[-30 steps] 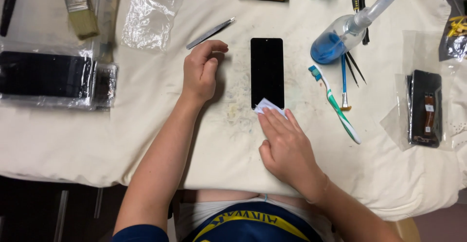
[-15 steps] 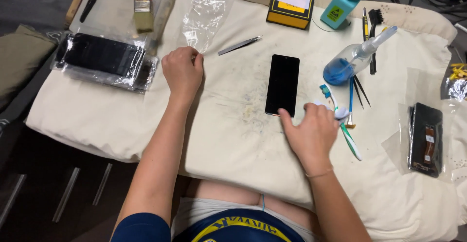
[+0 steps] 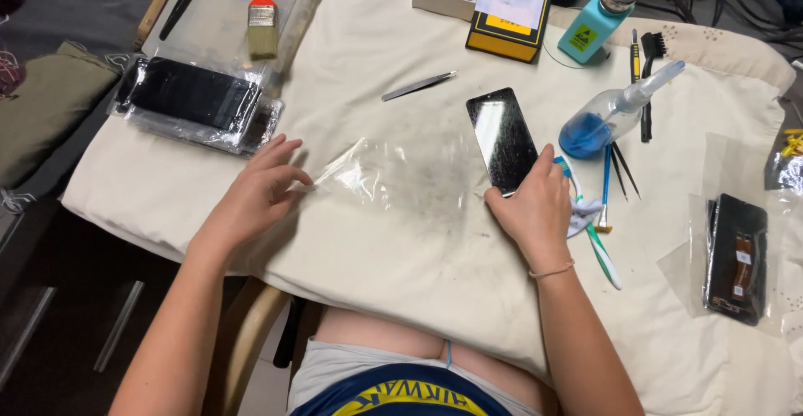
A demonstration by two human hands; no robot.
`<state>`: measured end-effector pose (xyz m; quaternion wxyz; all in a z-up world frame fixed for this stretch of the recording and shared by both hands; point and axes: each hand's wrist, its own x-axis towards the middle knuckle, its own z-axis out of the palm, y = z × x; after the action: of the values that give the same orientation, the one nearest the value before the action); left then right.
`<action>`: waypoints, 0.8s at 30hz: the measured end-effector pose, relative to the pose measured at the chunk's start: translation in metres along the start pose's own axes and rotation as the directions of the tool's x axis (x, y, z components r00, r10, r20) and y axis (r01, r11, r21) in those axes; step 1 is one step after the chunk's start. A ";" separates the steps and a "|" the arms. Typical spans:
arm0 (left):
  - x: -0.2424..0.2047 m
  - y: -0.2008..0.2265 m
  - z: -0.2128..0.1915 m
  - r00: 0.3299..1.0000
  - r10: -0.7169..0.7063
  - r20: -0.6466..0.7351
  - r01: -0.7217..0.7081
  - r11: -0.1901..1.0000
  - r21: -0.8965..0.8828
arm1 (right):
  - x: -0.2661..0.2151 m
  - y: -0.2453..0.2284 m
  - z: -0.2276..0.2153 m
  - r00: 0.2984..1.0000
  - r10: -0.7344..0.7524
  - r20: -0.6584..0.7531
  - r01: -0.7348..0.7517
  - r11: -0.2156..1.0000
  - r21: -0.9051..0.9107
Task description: The person cleans the screen of a smartphone with a spray and cloth, then wipes the edges with a toothbrush. They then unwrap a new screen assembly and use tweezers to peel a protective film from the ribbon cable on the back of the assembly.
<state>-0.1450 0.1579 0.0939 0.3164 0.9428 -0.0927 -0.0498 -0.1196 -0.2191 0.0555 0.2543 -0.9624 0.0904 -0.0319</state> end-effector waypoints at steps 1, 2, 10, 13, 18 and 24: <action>0.002 0.006 -0.004 1.000 0.002 0.002 -0.002 1.000 -0.001 | -0.001 0.001 0.000 1.000 0.003 -0.001 -0.003 1.000 -0.001; 0.004 0.011 -0.008 1.000 0.001 -0.006 -0.001 0.999 -0.036 | -0.002 0.003 0.000 0.999 0.007 -0.043 -0.003 0.997 0.081; 0.090 0.053 0.054 0.977 0.110 -0.182 -0.197 0.786 -0.586 | 0.001 0.040 0.008 0.855 -0.344 -0.389 0.457 0.853 0.251; 0.122 0.070 0.084 0.991 0.100 -0.093 -0.131 0.500 -0.856 | -0.001 0.039 0.001 0.750 -0.510 -0.421 0.641 0.719 0.269; 0.129 0.096 0.098 0.979 0.190 0.074 0.037 0.190 -0.981 | 0.004 0.044 0.014 0.844 -0.441 -0.306 0.514 0.500 0.697; 0.126 0.079 0.129 0.979 0.191 0.074 0.061 0.076 -0.995 | 0.020 0.085 0.046 0.990 -0.109 -0.085 0.094 0.079 0.992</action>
<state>-0.0532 -0.0058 0.0345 0.8632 0.4627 -0.1052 -0.1725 -0.1081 -0.2735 -0.0264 0.8347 -0.5417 -0.0228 -0.0965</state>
